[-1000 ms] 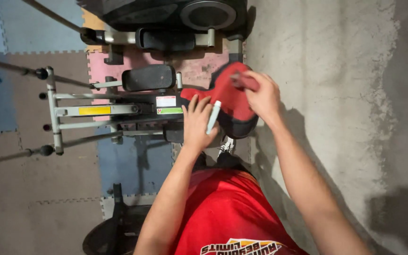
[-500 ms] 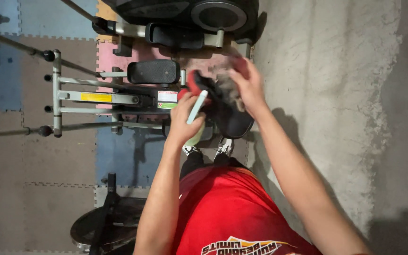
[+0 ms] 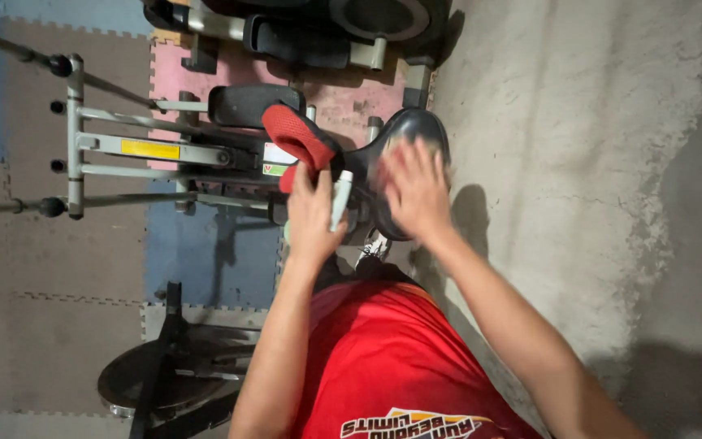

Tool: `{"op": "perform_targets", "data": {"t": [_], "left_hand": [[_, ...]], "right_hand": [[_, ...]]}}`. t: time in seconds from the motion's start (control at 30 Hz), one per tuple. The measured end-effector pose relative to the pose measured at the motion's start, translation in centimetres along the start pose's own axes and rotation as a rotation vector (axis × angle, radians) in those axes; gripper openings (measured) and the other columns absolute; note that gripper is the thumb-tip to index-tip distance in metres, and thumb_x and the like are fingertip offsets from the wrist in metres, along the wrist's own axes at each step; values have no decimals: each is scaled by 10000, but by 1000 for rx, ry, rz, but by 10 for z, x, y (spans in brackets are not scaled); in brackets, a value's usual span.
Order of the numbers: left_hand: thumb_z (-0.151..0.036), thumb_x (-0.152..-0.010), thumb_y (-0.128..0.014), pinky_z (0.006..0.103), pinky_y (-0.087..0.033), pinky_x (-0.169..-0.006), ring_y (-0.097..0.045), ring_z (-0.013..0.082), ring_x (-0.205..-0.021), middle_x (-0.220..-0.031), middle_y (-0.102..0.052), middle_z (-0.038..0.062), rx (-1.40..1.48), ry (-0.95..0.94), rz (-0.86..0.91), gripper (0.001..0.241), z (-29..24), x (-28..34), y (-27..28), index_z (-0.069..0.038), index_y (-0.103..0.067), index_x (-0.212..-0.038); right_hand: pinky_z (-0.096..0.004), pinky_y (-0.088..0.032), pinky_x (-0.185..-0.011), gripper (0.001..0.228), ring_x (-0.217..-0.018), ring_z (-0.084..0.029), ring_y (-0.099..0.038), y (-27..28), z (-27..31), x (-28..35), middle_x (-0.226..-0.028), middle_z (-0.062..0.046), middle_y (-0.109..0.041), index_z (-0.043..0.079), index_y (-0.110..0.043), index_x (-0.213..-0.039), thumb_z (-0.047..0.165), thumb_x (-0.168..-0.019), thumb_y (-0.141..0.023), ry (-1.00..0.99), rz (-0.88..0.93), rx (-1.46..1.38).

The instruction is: Cleaning several exercise machines using a spray bottle and a cloth.

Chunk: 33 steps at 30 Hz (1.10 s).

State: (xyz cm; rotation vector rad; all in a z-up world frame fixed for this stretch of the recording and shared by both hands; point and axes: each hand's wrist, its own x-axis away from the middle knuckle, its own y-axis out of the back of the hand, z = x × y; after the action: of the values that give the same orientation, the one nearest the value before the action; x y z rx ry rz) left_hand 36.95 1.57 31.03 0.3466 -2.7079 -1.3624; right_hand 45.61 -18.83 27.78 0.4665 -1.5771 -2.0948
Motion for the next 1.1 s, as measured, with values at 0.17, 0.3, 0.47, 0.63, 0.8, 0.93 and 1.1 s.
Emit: {"op": "perform_targets", "data": {"t": [0.17,0.3,0.47,0.63,0.8,0.93,1.1], "left_hand": [[-125,-494,-870,563,-456,-974,-446,518,-1299,-1445,-370,319,-60,-75,65,997,-8,3,15,34,-500,-1407],[-105,-557,-849,515,-497,-917,-552,441,-1235,-1482,-445,221,-33,-128,119,815,12,12,28,-28,-564,-1317],[-89,-596,-810,496,-516,-860,-625,403,-1093,-1379,-551,175,23,-177,115,668,12,14,43,-42,-603,-1231],[-124,-636,-736,506,-527,-824,-653,399,-998,-1247,-611,152,71,-124,233,490,-21,13,59,-59,-647,-1113],[-263,-734,-665,526,-540,-838,-668,430,-973,-1186,-634,177,119,-154,462,438,-28,24,35,-90,-675,-1136],[-280,-750,-652,530,-536,-840,-665,439,-1007,-1147,-677,177,210,-211,556,471,-47,18,36,-131,-683,-1196],[-304,-747,-636,527,-525,-834,-672,438,-968,-1030,-721,213,282,-10,695,694,-52,9,25,-184,-512,-1419]], "right_hand": [[-596,-231,-1219,414,-1464,-392,-372,8,-18,-84,-1523,-154,-500,136,-663,-1343,271,-951,-659,-32,-63,-25],[-502,-400,-1123,329,-1273,-329,-559,0,-38,-110,-1272,-119,-681,102,-754,-1166,300,-915,-680,-26,-40,-178],[-460,-483,-999,269,-1169,-333,-606,-6,-48,-93,-1196,-104,-718,83,-748,-1178,261,-1000,-653,21,-150,-331],[-352,-450,-643,315,-701,-178,-548,-11,-81,-59,-890,-67,-634,117,-700,-1279,298,-1044,-594,-520,-93,-1067],[-265,-547,-689,321,-764,-87,-650,31,-104,-5,-933,-9,-695,49,-663,-1201,317,-1073,-543,-625,-297,-1392],[-269,-559,-816,321,-918,-97,-675,36,-118,36,-1064,-10,-702,23,-640,-1253,291,-1104,-546,-582,-381,-1414],[-289,-555,-818,303,-906,-124,-668,9,-124,67,-1044,-27,-706,18,-668,-1201,277,-1106,-541,-672,-389,-1458]]}}
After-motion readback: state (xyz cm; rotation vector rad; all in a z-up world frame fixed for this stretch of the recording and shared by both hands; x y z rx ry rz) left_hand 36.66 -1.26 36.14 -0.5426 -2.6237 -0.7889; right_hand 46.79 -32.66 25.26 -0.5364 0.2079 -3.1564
